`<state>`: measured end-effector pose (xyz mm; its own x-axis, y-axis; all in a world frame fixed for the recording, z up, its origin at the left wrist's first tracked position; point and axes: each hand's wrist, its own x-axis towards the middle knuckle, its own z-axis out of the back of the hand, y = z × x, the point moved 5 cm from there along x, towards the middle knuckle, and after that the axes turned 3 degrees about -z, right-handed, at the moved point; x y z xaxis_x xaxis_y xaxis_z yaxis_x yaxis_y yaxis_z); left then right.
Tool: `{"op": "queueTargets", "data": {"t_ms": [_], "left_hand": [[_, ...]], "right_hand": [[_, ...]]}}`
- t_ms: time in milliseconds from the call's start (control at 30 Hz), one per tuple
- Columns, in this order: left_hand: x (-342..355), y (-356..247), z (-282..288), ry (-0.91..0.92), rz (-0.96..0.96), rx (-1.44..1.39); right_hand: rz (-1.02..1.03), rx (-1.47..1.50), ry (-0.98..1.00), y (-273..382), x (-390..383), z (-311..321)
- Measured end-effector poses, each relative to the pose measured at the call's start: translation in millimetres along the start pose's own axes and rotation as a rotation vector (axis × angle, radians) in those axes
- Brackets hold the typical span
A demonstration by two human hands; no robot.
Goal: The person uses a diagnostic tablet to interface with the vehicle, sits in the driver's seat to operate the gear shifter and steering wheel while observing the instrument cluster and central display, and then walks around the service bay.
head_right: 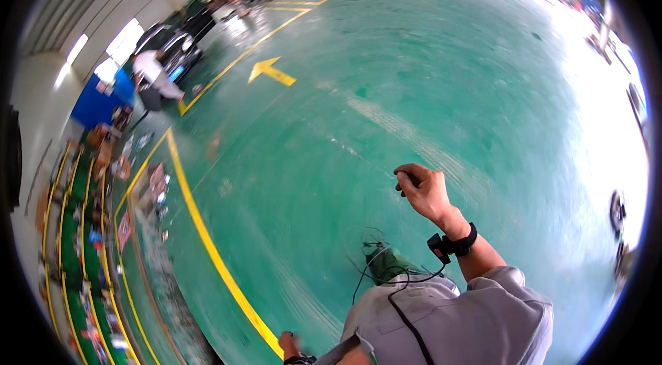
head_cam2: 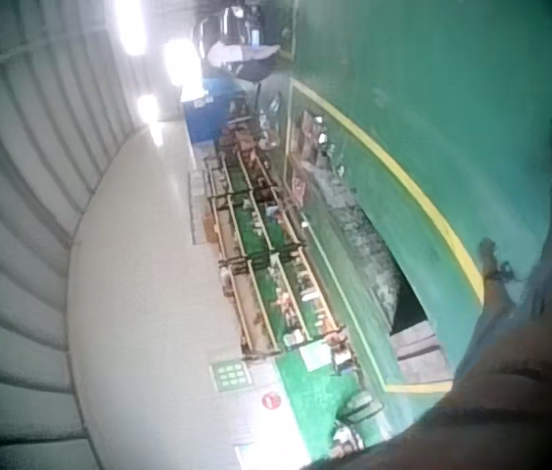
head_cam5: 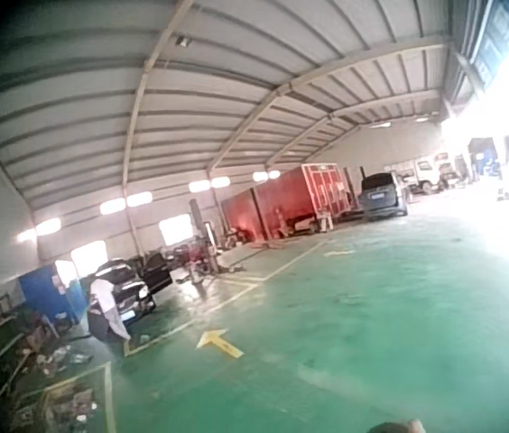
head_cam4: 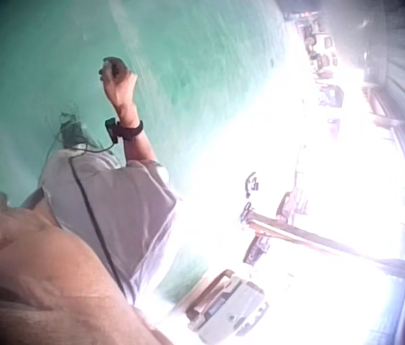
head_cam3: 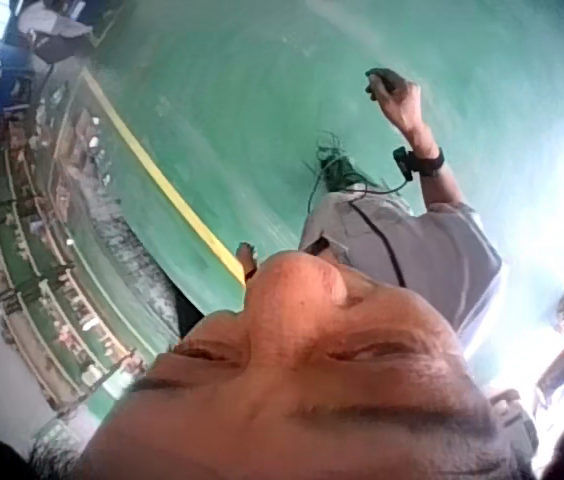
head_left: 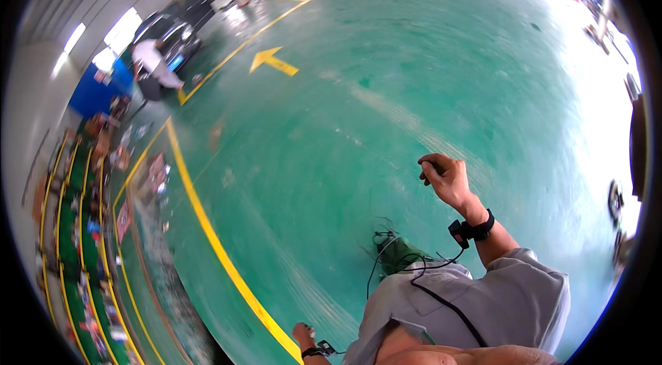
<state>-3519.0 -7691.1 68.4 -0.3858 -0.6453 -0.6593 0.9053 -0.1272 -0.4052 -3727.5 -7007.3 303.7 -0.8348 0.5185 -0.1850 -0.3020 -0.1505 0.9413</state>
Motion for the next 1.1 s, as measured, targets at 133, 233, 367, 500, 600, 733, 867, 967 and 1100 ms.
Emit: {"op": "queueTargets", "data": {"t_ms": [133,233,367,500,600,733,867,967,1100], "left_hand": [[91,-176,-1,-0.048,-0.491,0.107],[173,-213,-33,-0.097,-0.533,0.119],[169,-160,-72,0.248,-0.252,0.375],[219,-269,-150,0.449,-0.275,0.547],[266,-386,-226,0.507,-0.334,0.562],[325,-567,-326,0.543,-0.488,0.564],[358,-740,-410,0.602,-0.671,0.593],[370,-824,-452,0.631,-0.745,0.611],[387,-882,-491,0.681,-0.753,0.655]], "right_hand": [[-0.091,0.082,-0.123,-22,50,-44],[-0.084,0.140,-0.140,-48,129,-83],[-0.086,0.110,-0.094,-20,148,-125],[-0.068,0.110,0.010,33,218,-208],[0.135,-0.066,0.113,64,273,-263],[0.292,-0.029,0.094,87,334,-325],[0.205,-0.051,-0.038,88,392,-362],[0.139,-0.065,-0.137,90,422,-366],[0.035,-0.029,-0.239,90,466,-363]]}}
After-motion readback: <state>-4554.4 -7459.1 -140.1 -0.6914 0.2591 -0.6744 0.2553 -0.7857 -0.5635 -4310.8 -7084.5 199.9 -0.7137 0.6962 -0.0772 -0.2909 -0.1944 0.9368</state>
